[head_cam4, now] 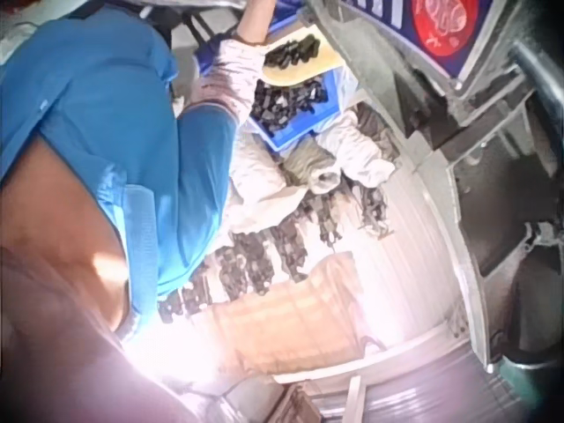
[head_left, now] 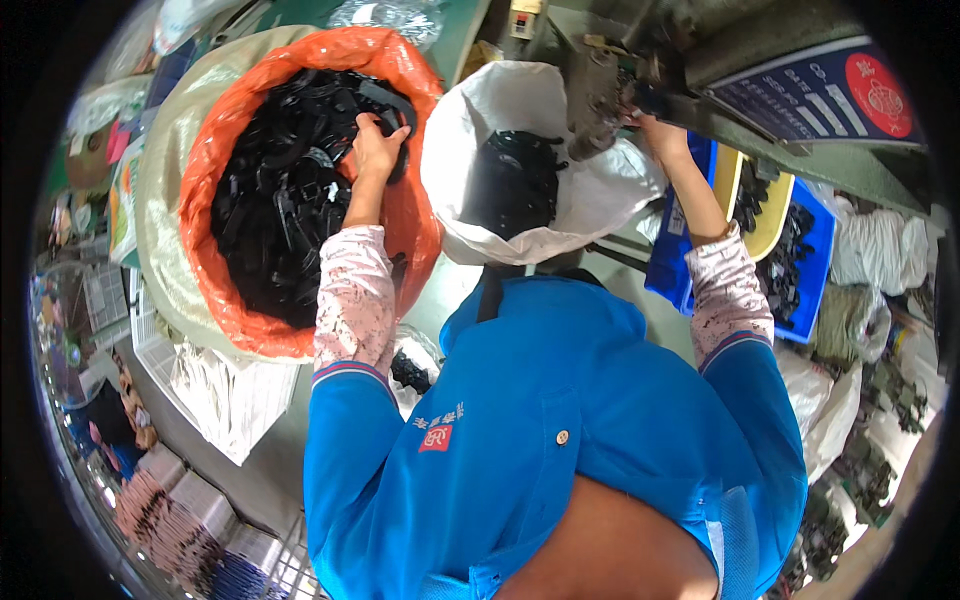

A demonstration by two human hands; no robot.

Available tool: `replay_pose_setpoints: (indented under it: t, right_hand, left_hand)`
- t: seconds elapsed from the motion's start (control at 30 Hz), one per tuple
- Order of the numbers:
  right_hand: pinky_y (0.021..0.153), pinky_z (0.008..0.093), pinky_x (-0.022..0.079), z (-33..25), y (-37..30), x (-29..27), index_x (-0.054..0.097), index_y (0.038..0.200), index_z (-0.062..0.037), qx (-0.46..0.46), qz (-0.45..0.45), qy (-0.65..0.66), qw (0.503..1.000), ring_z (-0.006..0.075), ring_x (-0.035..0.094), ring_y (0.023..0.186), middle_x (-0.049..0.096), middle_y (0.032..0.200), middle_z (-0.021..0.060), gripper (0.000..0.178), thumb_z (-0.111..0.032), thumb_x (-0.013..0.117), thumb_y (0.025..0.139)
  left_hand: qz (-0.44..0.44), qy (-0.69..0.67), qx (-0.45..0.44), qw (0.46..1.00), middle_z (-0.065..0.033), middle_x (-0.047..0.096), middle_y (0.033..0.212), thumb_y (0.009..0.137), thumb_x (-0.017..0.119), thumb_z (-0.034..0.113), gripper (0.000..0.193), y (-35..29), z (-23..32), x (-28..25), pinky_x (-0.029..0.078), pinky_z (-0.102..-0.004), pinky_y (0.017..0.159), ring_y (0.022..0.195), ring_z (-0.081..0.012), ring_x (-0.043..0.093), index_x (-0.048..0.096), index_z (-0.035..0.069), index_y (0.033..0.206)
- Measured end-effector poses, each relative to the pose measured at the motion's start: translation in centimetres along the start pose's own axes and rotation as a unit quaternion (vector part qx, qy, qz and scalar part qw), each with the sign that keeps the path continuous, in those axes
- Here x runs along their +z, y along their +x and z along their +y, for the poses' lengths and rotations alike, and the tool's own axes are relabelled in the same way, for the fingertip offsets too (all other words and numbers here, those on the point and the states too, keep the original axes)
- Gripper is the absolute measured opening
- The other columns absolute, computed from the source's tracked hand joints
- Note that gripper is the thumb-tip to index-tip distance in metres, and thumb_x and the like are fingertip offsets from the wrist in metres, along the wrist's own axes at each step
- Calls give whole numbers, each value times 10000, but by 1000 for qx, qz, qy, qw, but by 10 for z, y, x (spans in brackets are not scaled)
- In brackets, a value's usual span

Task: The person repeatedly picks small black plastic components from a blue bin, joins them together by hand, and places the assembled units into a white bag. The process is continuous and repetitive.

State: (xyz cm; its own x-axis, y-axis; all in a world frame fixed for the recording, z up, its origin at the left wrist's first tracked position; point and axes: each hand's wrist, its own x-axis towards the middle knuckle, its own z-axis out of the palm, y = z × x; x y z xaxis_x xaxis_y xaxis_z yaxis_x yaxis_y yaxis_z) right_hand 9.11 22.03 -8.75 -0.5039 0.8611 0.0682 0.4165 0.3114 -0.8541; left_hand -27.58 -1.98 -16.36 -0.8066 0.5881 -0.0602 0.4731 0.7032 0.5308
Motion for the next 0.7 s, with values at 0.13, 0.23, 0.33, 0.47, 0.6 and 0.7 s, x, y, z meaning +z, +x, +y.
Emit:
replay_pose_setpoints:
  t: [0.13,0.23,0.33,0.47,0.6,0.7]
  right_hand:
    - [640,281,527,-77,-50,-19,682,924,-14,161,-2,372,914,159,633,745,677,865,55,59,-62,675,890]
    - [639,280,518,-92,-64,-23,685,921,-30,108,-43,403,908,140,618,723,668,837,48,78,-90,706,876]
    - [658,293,492,-104,-64,-22,702,923,-22,47,-66,374,924,136,595,710,663,823,55,129,-143,713,878]
    - [609,304,490,-97,-58,-7,701,890,29,147,-44,462,874,152,601,648,669,782,94,147,-92,753,824]
    - [553,250,460,-93,-68,12,710,866,25,-44,64,262,962,65,592,646,674,721,36,148,-117,747,847]
    - [576,311,477,-90,-67,29,713,834,-4,-107,147,245,952,180,628,636,673,724,96,138,-136,740,805]
  left_hand:
    - [-25,-8,-41,999,-211,682,1055,750,759,277,533,-4,-6,5,503,-403,885,1019,-357,651,585,-3,1168]
    - [-86,14,14,996,-164,699,878,795,640,194,283,-17,-14,-17,515,-400,708,771,-287,678,647,10,1009]
    - [-134,-350,-120,919,-51,604,759,818,620,59,176,-38,-32,-37,490,-265,544,613,-169,616,612,-4,983]
    - [-143,-632,-96,755,-148,626,1033,798,607,-19,372,-70,-36,-84,525,-397,894,962,-263,625,549,-30,1165]
    - [-215,-751,-53,622,-211,553,1299,793,600,-30,491,-96,-25,-103,466,-433,985,1173,-311,543,506,-53,1274]
    - [-250,-773,-32,582,-152,584,1125,834,599,10,383,-109,24,-98,453,-391,933,1045,-260,550,529,-50,1206]
